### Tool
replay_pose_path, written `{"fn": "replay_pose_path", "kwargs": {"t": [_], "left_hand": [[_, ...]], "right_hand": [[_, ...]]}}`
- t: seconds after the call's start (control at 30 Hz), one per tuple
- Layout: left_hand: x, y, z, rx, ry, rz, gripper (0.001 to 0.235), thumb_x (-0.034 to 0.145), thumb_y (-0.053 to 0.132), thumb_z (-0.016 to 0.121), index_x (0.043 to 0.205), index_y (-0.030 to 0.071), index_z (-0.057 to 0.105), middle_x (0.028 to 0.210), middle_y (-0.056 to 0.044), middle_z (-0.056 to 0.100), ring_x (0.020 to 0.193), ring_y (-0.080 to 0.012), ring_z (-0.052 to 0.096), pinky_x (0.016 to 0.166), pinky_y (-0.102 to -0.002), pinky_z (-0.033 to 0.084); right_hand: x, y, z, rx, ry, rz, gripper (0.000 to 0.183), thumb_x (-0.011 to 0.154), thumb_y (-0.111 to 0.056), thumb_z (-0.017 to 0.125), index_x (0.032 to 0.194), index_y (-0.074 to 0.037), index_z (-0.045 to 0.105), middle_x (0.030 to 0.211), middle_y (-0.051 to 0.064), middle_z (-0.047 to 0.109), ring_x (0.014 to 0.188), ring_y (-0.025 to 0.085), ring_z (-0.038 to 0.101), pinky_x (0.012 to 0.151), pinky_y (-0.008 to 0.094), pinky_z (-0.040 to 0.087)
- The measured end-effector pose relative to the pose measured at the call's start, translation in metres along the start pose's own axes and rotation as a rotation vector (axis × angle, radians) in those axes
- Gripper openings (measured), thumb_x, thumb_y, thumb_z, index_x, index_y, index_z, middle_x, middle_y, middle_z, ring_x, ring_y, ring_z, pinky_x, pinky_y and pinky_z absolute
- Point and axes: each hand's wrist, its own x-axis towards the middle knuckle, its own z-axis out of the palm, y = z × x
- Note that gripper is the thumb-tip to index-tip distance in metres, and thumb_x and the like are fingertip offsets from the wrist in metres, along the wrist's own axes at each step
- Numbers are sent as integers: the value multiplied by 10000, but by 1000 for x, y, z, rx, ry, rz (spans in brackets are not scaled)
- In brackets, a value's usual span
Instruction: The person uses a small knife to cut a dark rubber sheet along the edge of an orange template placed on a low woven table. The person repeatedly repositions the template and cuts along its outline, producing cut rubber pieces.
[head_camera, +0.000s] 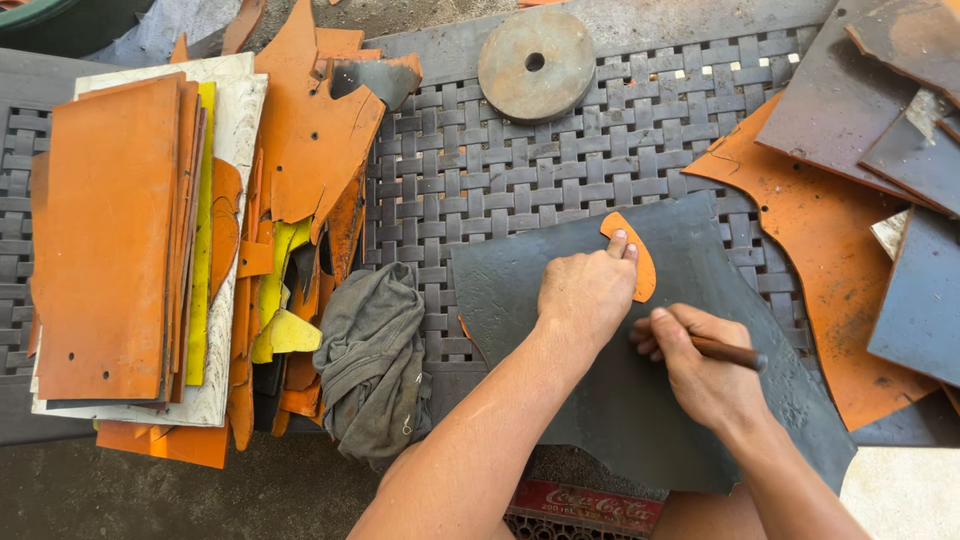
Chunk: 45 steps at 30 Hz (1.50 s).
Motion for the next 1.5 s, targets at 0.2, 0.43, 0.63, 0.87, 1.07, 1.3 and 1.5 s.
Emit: {"fn": "replay_pose_path", "kwargs": {"t": [0.2, 0.43, 0.63, 0.87, 1.07, 1.3, 1.5], "left_hand": [[15, 3, -13, 26, -57, -7, 181, 914, 107, 635, 997, 109, 796, 1189, -67, 751, 912, -249, 764, 690, -408, 610], [36, 13, -41, 46, -51, 54, 130, 838, 128, 717, 939, 158, 793, 979, -60, 788, 916, -235, 766, 691, -383, 619], [36, 17, -44, 24, -113, 60, 173, 819, 122, 744, 985, 152, 783, 1015, -51, 779, 971, -229, 756, 728, -371, 618], [37, 26, -41, 47, -162, 52, 144, 901, 119, 683, 999, 149, 785, 1019, -50, 779, 964, -217, 764, 723, -362, 625], [31, 24, -39, 94, -118, 74, 150, 866, 99, 703, 969, 160, 793, 1014, -36, 781, 983, -232, 744, 722, -361, 617], [36, 36, -30, 36, -31, 18, 201, 927, 88, 649, 999, 193, 804, 1045, -39, 791, 972, -245, 768, 787, -380, 597], [38, 77, -30, 30, -267, -99, 201, 891, 169, 675, 1049, 109, 783, 1007, -60, 747, 887, -257, 724, 685, -490, 607]], "right_hand": [[-2, 18, -22, 338, 161, -141, 328, 1077, -202, 501, 1037, 44, 714, 952, 124, 766, 831, 181, 730, 798, 325, 596], [5, 10, 8, -78, 51, -261, 292, 1033, -196, 538, 1019, 20, 734, 878, 105, 777, 791, 159, 720, 771, 299, 572], [8, 3, 11, -192, 72, -233, 272, 1025, -203, 581, 900, 17, 681, 703, 135, 665, 589, 200, 579, 599, 358, 497], [6, 0, 8, -189, 47, -546, 186, 1000, -164, 579, 968, 6, 648, 746, 139, 629, 638, 262, 608, 626, 378, 507], [-8, -21, -27, -730, 255, -446, 245, 1068, -203, 669, 908, -18, 648, 826, 195, 647, 766, 362, 627, 707, 438, 513], [1, -76, -89, -78, 267, -499, 318, 1148, -251, 535, 1068, 26, 670, 948, 88, 712, 896, 122, 662, 877, 271, 552], [98, -125, -48, -330, -276, -343, 419, 1014, -338, 574, 897, -9, 805, 826, 94, 798, 778, 167, 704, 742, 346, 563]]}}
